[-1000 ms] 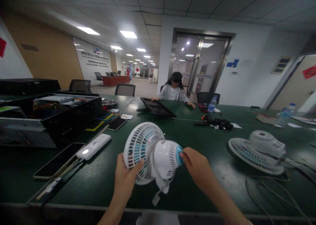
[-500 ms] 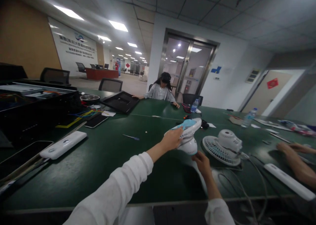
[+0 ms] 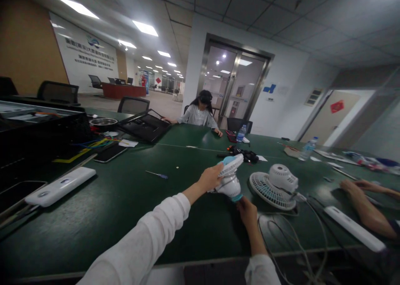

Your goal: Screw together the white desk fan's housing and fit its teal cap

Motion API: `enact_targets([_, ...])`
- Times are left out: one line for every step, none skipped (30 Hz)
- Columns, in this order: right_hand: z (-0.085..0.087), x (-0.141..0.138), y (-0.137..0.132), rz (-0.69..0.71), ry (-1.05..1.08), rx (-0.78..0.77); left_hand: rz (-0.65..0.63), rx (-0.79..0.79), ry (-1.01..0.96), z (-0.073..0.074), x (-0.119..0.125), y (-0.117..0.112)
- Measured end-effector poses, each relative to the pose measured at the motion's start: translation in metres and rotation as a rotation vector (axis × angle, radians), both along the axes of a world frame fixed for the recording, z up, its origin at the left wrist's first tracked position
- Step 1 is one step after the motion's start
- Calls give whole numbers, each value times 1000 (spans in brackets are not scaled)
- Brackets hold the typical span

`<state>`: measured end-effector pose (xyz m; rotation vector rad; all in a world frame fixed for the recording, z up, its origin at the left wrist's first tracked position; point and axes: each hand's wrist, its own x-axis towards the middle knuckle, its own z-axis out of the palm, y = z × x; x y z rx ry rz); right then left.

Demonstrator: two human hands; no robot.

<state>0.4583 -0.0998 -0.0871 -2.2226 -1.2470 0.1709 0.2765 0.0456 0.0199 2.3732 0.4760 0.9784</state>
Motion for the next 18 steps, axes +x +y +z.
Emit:
enact_targets([0,0,-3,-19,-12,2,2,2,-22,3,-1,2])
enact_targets([0,1,-5,-36,-24,5,8,1,-47,6,-2,4])
enact_targets([0,1,-7,-51,-37,8,20,-6,-75,10,-4,8])
enact_targets([0,0,-8,-63,-50,13,35,-18,-103,15,-6,11])
enact_targets([0,0,-8,-72,-63,18,46,-35,-128,19,-9,15])
enact_targets([0,-1,-7,-79,-75,25,56,-54,-155,24,-12,18])
enact_targets([0,-1,-6,-86,-87,34,61,-75,-181,29,-15,22])
enact_targets([0,-2,-5,-96,-98,45,68,-99,-208,34,-19,24])
enact_targets([0,-2,-4,-109,-109,59,79,-128,-239,39,-23,26])
enact_targets([0,-2,-3,-125,-120,76,95,-161,-274,43,-28,28])
enact_targets([0,-2,-3,-144,-131,95,116,-198,-316,48,-34,29])
enact_targets([0,-1,-3,-163,-142,116,143,-239,-365,52,-41,31])
enact_targets([0,-1,-4,-181,-153,135,172,-282,-422,57,-50,32])
enact_targets([1,-1,-5,-194,-163,153,200,-329,-484,60,-60,33])
enact_targets([1,-1,-5,-200,-172,169,230,-378,-552,63,-72,34])
enact_targets([2,-1,-5,-198,-181,180,256,-430,-625,64,-86,35])
enact_targets([2,-2,-4,-187,-188,188,280,-486,-699,64,-102,34])
enact_targets([3,-3,-3,-168,-194,193,303,-547,-777,62,-120,32])
